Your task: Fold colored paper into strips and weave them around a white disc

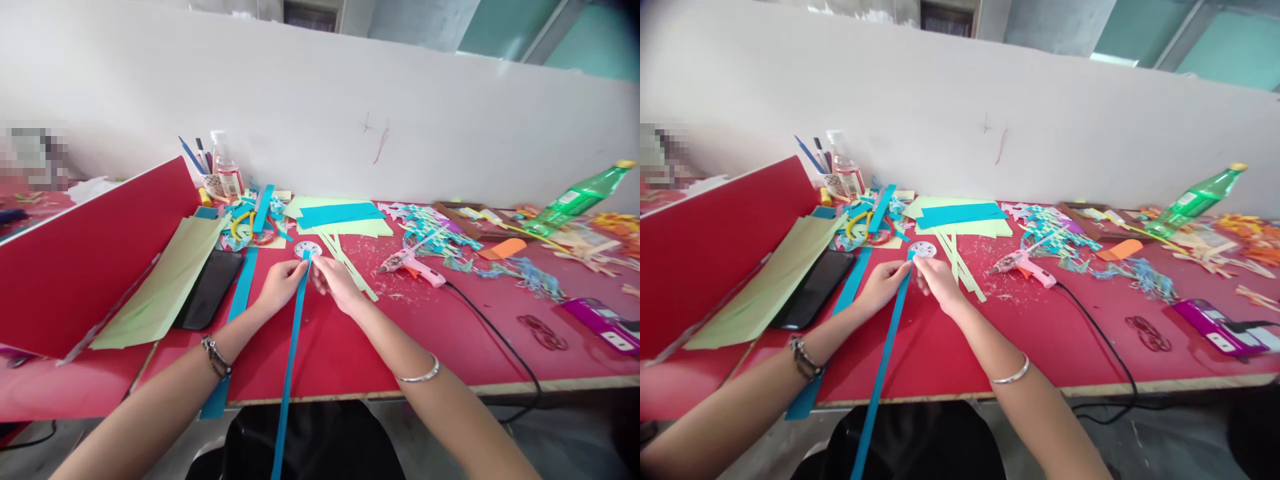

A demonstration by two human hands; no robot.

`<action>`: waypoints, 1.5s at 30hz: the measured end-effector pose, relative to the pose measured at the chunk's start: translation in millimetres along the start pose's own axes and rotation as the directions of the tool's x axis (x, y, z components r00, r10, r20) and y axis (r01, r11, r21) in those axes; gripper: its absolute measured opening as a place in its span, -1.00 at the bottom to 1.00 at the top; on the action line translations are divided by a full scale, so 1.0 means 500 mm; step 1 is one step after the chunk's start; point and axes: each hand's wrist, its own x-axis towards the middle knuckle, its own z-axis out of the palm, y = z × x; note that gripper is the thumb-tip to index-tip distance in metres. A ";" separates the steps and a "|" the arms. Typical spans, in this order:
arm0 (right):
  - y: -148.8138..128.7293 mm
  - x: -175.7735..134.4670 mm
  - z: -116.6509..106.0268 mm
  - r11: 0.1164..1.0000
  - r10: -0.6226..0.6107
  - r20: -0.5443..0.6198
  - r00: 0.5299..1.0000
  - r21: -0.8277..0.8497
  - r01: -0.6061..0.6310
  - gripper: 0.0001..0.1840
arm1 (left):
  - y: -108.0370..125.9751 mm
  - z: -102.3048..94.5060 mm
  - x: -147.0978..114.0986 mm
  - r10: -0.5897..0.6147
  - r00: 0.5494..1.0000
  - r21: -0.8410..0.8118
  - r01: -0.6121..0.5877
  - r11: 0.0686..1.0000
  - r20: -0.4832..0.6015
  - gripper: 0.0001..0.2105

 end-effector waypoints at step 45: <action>0.010 0.001 0.003 0.998 0.026 0.049 0.998 0.052 -0.028 -0.75 | 0.008 -0.004 -0.007 -0.064 0.995 -0.113 0.056 0.992 -0.074 -0.60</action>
